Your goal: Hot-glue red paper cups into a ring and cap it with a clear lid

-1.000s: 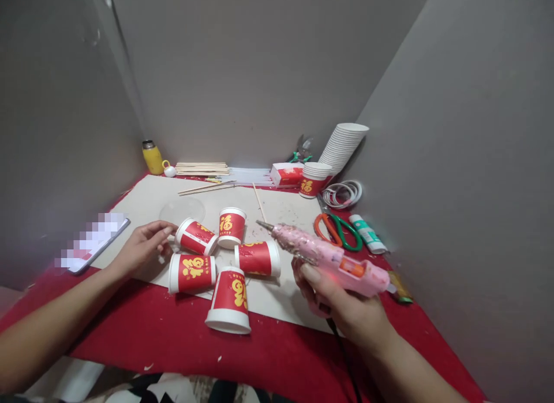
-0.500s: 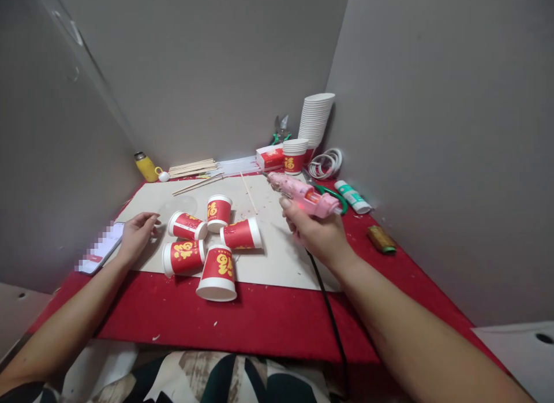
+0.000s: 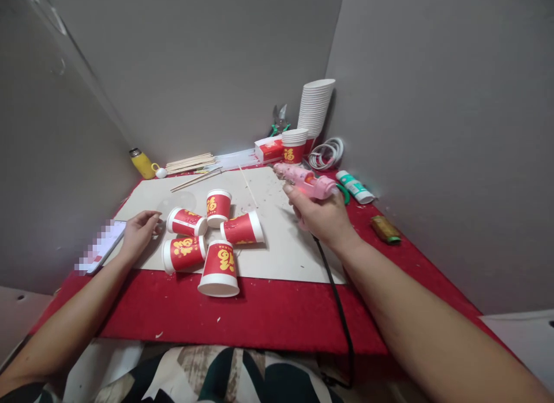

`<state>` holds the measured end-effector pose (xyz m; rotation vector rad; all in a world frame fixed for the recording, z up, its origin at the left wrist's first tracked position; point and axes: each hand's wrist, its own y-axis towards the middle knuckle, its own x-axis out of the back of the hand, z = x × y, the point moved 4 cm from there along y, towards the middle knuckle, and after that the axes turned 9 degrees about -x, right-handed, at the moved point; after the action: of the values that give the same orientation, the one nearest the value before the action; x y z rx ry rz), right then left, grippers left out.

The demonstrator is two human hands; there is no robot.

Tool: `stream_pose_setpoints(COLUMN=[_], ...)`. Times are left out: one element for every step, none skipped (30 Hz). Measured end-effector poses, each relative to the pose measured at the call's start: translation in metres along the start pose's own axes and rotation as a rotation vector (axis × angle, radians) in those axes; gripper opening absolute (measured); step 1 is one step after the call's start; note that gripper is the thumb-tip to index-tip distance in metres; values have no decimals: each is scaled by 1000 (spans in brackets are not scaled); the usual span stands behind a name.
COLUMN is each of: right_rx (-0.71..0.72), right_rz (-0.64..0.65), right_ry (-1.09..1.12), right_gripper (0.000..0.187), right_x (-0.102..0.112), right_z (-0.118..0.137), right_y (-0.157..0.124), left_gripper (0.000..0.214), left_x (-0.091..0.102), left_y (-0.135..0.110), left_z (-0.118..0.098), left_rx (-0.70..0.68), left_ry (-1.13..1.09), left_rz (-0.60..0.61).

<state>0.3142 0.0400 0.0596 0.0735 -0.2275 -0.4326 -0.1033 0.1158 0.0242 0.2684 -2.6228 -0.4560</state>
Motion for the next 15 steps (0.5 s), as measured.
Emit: stream_pose_setpoints(right_rx=[-13, -27, -45, -65, -85, -105, -122, -136, -145, -151, -154, -153, -150, -137, -107], right_rz=[5, 10, 15, 22, 28, 33, 37, 42, 45, 49, 53, 56, 60, 62, 61], right_ry=[-5, -8, -13, -22, -32, -42, -52, -60, -67, -74, -83, -95, -109, -121, -141], right_gripper=[40, 41, 42, 42, 42, 41, 40, 39, 38, 38, 38, 37, 36, 35, 33], right_x=[-1, -1, -2, -3, -4, -4, -5, -5, -5, -5, -5, -4, -3, -2, -1], right_z=[-1, -2, -3, -4, -5, -5, -5, -5, -6, -7, -8, -10, -12, -13, -15], right_y=[0, 0, 0, 0, 0, 0, 0, 0, 0, 0, 1, 2, 3, 5, 7], left_gripper=[26, 27, 28, 29, 30, 31, 33, 33, 34, 34, 34, 33, 32, 30, 26], left_x=[-1, -2, -2, -2, -1, 0, 1, 3, 6, 8, 11, 13, 14, 15, 16], left_y=[0, 1, 1, 2, 3, 5, 7, 10, 14, 19, 25, 31, 38, 45, 51], left_z=[1, 2, 2, 2, 2, 1, 0, -1, -2, -4, -5, -6, -6, -5, -5], left_rx=[9, 19, 30, 42, 55, 66, 77, 84, 87, 87, 82, 75, 66, 56, 46], left_ry=[-5, -12, -20, -28, -37, -43, -44, -38, -26, -5, 23, 60, 106, 163, 230], left_rz=[-1, -1, 0, 4, 11, 20, 29, 37, 42, 44, 45, 44, 44, 44, 46])
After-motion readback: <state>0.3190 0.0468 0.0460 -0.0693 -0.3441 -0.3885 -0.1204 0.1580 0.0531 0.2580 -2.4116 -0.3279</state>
